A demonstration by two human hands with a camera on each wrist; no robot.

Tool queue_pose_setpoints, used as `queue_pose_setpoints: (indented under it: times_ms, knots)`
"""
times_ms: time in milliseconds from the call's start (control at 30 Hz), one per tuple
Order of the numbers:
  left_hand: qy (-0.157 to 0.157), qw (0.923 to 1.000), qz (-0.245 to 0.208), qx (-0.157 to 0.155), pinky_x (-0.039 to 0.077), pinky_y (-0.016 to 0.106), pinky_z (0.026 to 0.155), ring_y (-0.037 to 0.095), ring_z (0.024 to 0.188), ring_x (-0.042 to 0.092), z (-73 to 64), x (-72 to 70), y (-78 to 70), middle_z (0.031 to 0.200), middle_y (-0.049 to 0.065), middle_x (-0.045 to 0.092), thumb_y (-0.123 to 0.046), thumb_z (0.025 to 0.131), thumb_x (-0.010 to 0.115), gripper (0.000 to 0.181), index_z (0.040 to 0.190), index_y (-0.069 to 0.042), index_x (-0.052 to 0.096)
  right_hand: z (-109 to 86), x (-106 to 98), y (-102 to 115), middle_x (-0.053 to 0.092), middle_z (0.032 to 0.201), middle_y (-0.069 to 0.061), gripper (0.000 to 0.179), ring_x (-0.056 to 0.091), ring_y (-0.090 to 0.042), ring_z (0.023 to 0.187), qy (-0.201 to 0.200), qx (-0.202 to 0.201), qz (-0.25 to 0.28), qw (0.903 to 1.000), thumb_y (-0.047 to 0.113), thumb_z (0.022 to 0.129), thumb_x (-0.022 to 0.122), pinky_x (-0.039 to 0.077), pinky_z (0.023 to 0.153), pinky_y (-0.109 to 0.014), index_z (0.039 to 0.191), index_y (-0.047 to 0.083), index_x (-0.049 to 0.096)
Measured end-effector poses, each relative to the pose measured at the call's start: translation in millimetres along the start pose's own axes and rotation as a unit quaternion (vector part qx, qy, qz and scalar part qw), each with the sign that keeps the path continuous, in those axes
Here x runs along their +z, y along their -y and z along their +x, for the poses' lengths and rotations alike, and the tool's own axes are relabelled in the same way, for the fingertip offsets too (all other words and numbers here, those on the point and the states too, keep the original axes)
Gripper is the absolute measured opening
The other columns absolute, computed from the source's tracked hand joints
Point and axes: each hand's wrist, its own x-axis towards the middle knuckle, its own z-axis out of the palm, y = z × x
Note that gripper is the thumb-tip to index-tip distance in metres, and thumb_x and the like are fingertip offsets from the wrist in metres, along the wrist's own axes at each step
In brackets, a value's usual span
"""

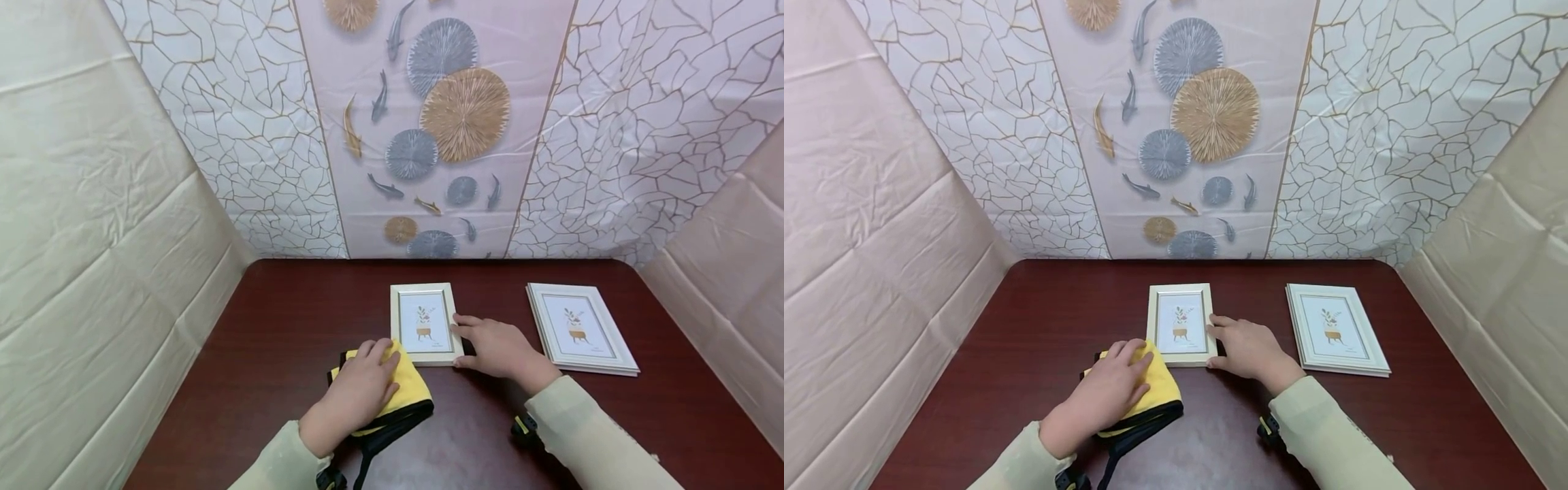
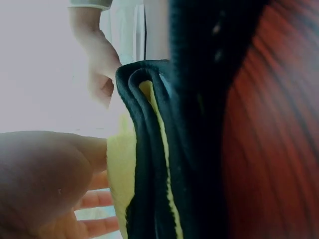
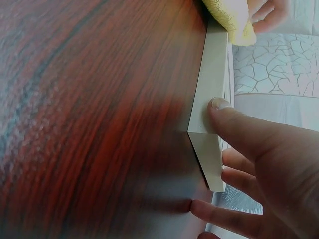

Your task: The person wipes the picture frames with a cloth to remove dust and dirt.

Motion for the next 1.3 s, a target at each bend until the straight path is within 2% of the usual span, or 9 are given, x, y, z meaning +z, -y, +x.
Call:
queue_pose_setpoints:
  times_ms: [67, 300, 400, 633, 933, 1300]
  knots:
    - [-0.003, 1.0000, 0.002, 0.003, 0.061, 0.042, 0.089, 0.033, 0.134, 0.057, 1.1, 0.0, -1.0, 0.157, 0.014, 0.052, -0.039, 0.111, 0.068, 0.052, 0.152, -0.008, 0.066, -0.5, 0, 0, 0.052, 0.167, -0.009, 0.075, 0.061, -0.039, 0.141, 0.001, 0.001, 0.001, 1.0000, 0.051, 0.096, 0.084, 0.059, 0.094, -0.055, 0.158, 0.014, 0.063]
    - [0.014, 0.9995, -0.027, -0.012, 0.052, 0.046, 0.112, 0.035, 0.140, 0.059, 12.0, 0.1, 1.8, 0.160, 0.017, 0.056, -0.033, 0.114, 0.060, 0.051, 0.153, -0.001, 0.062, -1.2, -2, -2, 0.051, 0.167, -0.009, 0.073, 0.060, -0.041, 0.141, 0.000, -0.001, 0.006, 1.0000, 0.049, 0.097, 0.084, 0.058, 0.096, -0.056, 0.157, 0.013, 0.063]
    - [0.020, 0.9992, -0.031, -0.015, 0.049, 0.045, 0.116, 0.035, 0.144, 0.057, 15.8, 0.3, 4.4, 0.162, 0.017, 0.054, -0.032, 0.114, 0.059, 0.051, 0.154, -0.001, 0.061, -0.6, -2, -2, 0.051, 0.167, -0.009, 0.073, 0.060, -0.041, 0.141, -0.001, -0.005, 0.004, 1.0000, 0.049, 0.097, 0.084, 0.058, 0.097, -0.057, 0.157, 0.013, 0.063]
    - [0.013, 0.9991, -0.036, -0.017, 0.046, 0.044, 0.119, 0.034, 0.146, 0.056, 26.7, 2.3, 11.3, 0.164, 0.018, 0.053, -0.030, 0.114, 0.059, 0.051, 0.155, 0.001, 0.061, -0.2, -2, -3, 0.052, 0.167, -0.009, 0.072, 0.061, -0.041, 0.139, -0.004, -0.007, 0.003, 1.0000, 0.048, 0.097, 0.084, 0.058, 0.095, -0.057, 0.156, 0.013, 0.064]
    - [0.020, 0.9979, -0.056, -0.027, 0.045, 0.045, 0.120, 0.036, 0.149, 0.052, 43.0, 4.4, 20.5, 0.166, 0.019, 0.050, -0.026, 0.116, 0.055, 0.050, 0.157, 0.003, 0.057, -1.3, -1, -3, 0.052, 0.167, -0.008, 0.073, 0.062, -0.041, 0.138, -0.006, -0.011, 0.001, 0.9999, 0.049, 0.097, 0.084, 0.060, 0.088, -0.055, 0.157, 0.013, 0.064]
    - [0.030, 0.9967, -0.061, -0.043, 0.044, 0.046, 0.121, 0.038, 0.150, 0.050, 65.7, 10.3, 34.1, 0.168, 0.019, 0.047, -0.028, 0.116, 0.052, 0.052, 0.160, 0.001, 0.054, -1.8, -1, -3, 0.053, 0.166, -0.008, 0.072, 0.062, -0.041, 0.138, -0.008, -0.011, 0.000, 0.9999, 0.049, 0.097, 0.085, 0.060, 0.092, -0.057, 0.156, 0.013, 0.064]
